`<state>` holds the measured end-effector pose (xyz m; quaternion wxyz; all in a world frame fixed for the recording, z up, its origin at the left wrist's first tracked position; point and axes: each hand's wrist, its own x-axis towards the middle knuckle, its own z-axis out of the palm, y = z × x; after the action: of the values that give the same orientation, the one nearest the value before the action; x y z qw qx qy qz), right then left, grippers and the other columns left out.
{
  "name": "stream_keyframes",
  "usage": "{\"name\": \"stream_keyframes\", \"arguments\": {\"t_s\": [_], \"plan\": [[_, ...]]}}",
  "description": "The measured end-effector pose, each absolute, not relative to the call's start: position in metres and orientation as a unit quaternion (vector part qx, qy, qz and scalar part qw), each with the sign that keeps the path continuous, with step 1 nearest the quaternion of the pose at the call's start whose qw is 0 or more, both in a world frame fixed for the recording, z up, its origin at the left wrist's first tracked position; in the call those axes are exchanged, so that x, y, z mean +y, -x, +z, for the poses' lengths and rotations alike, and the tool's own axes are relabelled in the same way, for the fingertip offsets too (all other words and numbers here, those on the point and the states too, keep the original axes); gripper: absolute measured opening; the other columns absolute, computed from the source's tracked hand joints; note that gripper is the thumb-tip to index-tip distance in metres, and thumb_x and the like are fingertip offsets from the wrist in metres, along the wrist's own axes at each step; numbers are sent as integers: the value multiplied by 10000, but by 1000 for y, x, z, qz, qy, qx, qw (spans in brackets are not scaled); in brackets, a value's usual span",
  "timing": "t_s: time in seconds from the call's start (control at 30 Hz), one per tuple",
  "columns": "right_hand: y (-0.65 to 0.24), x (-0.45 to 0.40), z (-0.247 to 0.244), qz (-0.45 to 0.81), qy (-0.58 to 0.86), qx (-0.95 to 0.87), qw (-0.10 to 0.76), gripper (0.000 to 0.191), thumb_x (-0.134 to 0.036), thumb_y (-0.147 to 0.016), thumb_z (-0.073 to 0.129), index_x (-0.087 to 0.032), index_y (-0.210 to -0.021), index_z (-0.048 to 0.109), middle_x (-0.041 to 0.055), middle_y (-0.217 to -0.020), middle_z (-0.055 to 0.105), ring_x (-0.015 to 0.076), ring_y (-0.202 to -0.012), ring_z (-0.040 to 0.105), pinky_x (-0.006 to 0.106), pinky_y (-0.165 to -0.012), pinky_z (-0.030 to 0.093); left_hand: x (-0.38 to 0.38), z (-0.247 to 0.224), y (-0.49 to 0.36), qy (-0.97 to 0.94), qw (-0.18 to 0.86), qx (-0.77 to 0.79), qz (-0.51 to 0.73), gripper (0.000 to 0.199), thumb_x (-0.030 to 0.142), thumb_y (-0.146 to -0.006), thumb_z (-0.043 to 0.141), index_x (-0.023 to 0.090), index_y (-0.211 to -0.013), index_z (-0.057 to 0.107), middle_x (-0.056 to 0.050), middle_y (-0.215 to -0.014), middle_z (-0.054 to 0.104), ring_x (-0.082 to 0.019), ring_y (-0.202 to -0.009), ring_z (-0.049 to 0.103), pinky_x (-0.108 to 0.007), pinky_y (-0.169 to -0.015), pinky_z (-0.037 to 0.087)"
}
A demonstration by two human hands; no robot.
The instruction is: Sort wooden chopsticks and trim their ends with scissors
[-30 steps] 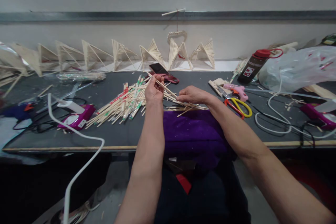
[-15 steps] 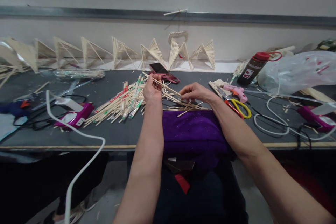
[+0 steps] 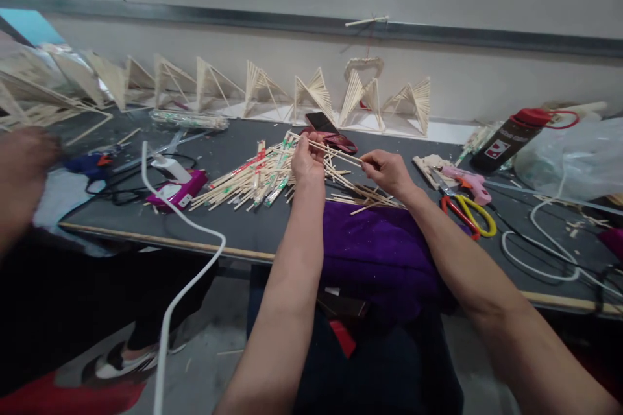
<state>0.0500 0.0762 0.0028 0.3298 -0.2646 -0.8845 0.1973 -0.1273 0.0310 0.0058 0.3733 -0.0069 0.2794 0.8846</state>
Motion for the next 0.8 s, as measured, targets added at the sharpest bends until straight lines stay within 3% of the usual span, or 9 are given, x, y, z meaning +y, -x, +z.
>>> {"name": "stream_keyframes", "arguments": {"t_s": [0.1, 0.37, 0.63, 0.8], "plan": [[-44, 70, 0, 98, 291, -878, 367, 199, -210, -786, 460, -158, -844, 644, 63, -793, 641, 147, -696, 542, 261, -670, 380, 31, 5, 128, 14, 385, 272, 882, 178, 184, -853, 521, 142, -1003, 608, -30, -779, 674, -105, -764, 654, -230, -764, 516], [-36, 65, -1, 107, 339, -827, 435, 186, -202, -800, 415, -158, -799, 596, 43, -760, 614, 137, -682, 519, 243, -678, 365, 33, 9, 124, 23, 399, 252, 881, 129, 200, -845, 541, 145, -937, 612, -19, -767, 675, -97, -759, 654, -214, -756, 521], [-41, 62, 4, 54, 313, -850, 421, 173, -205, -802, 411, -166, -816, 580, 50, -805, 613, 142, -719, 524, 246, -681, 351, 35, 7, 125, 27, 411, 260, 874, 108, 198, -851, 528, 142, -868, 619, 2, -684, 658, -90, -694, 656, -198, -709, 528], [-44, 60, 8, -5, 322, -855, 407, 178, -183, -805, 398, -172, -810, 576, 52, -808, 618, 147, -742, 532, 247, -671, 343, 38, 6, 126, 24, 415, 293, 861, 143, 220, -849, 537, 159, -940, 628, -5, -725, 675, -86, -715, 660, -179, -697, 526]]}}
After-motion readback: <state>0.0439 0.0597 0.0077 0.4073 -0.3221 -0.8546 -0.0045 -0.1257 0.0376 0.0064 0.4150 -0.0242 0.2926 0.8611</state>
